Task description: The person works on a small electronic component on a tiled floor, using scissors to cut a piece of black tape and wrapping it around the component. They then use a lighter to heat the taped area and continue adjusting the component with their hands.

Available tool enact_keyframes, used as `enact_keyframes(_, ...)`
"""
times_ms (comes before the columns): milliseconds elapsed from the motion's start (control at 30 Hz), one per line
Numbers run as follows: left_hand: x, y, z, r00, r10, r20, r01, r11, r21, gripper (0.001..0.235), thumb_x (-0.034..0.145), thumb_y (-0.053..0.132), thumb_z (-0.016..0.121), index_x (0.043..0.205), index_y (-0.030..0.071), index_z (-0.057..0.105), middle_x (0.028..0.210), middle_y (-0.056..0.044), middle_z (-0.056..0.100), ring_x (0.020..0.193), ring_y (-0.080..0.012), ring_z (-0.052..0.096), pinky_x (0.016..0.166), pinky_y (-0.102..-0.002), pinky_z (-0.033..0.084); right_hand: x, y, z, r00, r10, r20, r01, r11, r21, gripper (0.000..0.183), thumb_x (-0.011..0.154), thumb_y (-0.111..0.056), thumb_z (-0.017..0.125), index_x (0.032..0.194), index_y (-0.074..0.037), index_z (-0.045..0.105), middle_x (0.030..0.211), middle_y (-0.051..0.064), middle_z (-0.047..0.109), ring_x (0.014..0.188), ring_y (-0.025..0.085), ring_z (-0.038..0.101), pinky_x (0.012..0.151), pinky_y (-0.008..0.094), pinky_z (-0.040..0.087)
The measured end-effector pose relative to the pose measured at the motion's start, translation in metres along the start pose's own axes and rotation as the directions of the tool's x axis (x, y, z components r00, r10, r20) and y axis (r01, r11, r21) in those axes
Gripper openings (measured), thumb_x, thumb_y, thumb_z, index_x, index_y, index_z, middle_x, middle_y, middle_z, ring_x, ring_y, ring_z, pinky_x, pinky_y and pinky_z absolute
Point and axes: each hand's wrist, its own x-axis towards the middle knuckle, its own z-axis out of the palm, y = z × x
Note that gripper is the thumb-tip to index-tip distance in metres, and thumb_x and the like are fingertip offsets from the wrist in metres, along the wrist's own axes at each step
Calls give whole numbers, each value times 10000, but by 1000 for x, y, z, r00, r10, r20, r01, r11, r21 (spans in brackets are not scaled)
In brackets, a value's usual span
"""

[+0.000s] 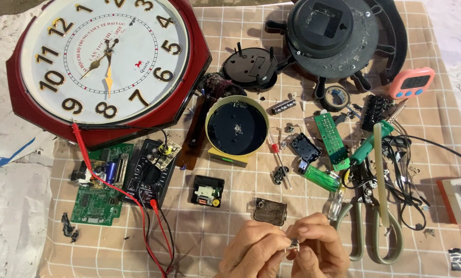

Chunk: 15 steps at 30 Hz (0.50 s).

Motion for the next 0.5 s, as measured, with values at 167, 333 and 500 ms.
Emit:
enact_keyframes(167, -3, -1, 4, 998, 13, -56, -15, 999, -36, 50, 663, 6, 632, 683, 38, 600, 685, -57, 605, 615, -132, 585, 570, -237, 539, 0, -9, -5, 996, -24, 85, 32, 995, -96, 184, 809, -173, 568, 931, -41, 531, 821, 91, 492, 694, 139, 533, 601, 229, 490)
enact_keyframes(333, -4, -3, 6, 998, 28, -55, -31, 998, -52, 67, 649, -12, 631, 686, 35, 600, 673, -58, 599, 604, -129, 575, 568, -243, 540, 0, -10, 0, 993, -86, 83, 102, 970, -222, 116, 792, -174, 576, 834, -67, 558, 794, 52, 494, 675, 101, 555, 639, 205, 530)
enact_keyframes(500, -7, 2, -1, 953, -299, 50, 298, 954, 20, 127, 640, 12, 692, 726, 90, 641, 671, -24, 626, 496, -54, 525, 394, -167, 407, -3, -2, 0, 999, 15, -43, -20, 991, -129, 126, 750, -128, 593, 760, -7, 559, 777, 105, 499, 641, 130, 534, 514, 171, 462)
